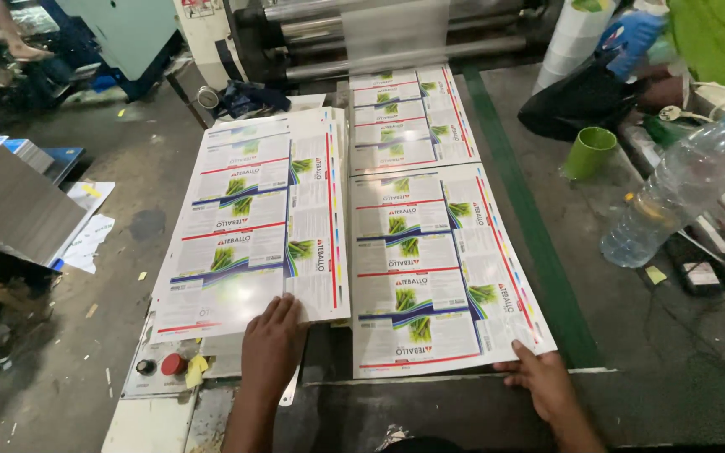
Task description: The person stacks freshly printed sheets of paper on a conveyor belt. They repeatedly pick up the printed sheets and place them onto a growing pile.
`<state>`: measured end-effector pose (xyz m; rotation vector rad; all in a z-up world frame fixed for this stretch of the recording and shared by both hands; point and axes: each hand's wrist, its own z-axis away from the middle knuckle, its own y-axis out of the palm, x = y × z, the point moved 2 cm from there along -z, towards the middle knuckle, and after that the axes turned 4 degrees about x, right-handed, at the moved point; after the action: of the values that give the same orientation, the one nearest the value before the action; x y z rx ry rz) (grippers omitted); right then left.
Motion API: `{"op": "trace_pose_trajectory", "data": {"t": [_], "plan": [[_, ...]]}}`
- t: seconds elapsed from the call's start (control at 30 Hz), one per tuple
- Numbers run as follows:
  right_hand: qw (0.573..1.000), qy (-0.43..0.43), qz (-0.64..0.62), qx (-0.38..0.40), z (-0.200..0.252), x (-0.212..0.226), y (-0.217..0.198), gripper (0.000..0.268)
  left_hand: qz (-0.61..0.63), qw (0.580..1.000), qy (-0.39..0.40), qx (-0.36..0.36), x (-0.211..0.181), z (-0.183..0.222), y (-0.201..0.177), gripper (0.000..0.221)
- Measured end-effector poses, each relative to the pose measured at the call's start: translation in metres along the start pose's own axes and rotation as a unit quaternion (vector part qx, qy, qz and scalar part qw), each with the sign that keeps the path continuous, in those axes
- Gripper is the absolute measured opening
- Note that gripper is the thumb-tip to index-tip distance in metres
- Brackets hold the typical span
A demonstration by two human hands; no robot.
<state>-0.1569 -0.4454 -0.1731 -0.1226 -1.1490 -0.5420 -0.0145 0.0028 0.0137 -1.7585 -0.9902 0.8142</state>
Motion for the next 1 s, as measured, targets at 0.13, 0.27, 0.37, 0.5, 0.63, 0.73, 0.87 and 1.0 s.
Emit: {"op": "trace_pose_trajectory", "data": {"t": [0.13,0.27,0.37,0.5,0.63,0.73,0.87,1.0], "plan": [[0.998,0.05,-0.042,0.009,-0.009,0.004,-0.007,0.045,0.035,0.999,-0.008,-0.028,-0.006,-0.002,-0.019,0.026],[0.997,0.075,-0.027,0.004,0.014,0.006,-0.017,0.055,0.058,0.992,0.047,-0.102,-0.039,-0.006,-0.047,0.022],[0.993,0.121,0.013,-0.002,0.028,0.005,-0.005,0.053,0.109,0.987,0.085,-0.08,-0.083,-0.013,-0.046,0.018],[0.992,0.076,-0.03,0.097,0.014,-0.022,0.007,0.051,0.139,0.977,0.147,-0.061,-0.14,-0.027,-0.027,0.016],[0.982,0.028,0.002,0.187,0.002,-0.028,0.028,0.045,0.155,0.969,0.193,-0.015,-0.182,-0.046,-0.004,0.015],[0.971,0.0,0.034,0.236,-0.003,-0.024,0.036,0.043,0.16,0.967,0.198,-0.006,-0.2,-0.053,0.017,0.014],[0.964,0.01,0.03,0.265,0.017,0.032,0.054,0.048,0.194,0.96,0.203,0.013,-0.213,-0.052,0.034,0.015],[0.964,0.085,-0.029,0.252,0.012,0.032,0.06,0.054,0.219,0.949,0.226,-0.006,-0.219,-0.037,0.066,0.018]]}}
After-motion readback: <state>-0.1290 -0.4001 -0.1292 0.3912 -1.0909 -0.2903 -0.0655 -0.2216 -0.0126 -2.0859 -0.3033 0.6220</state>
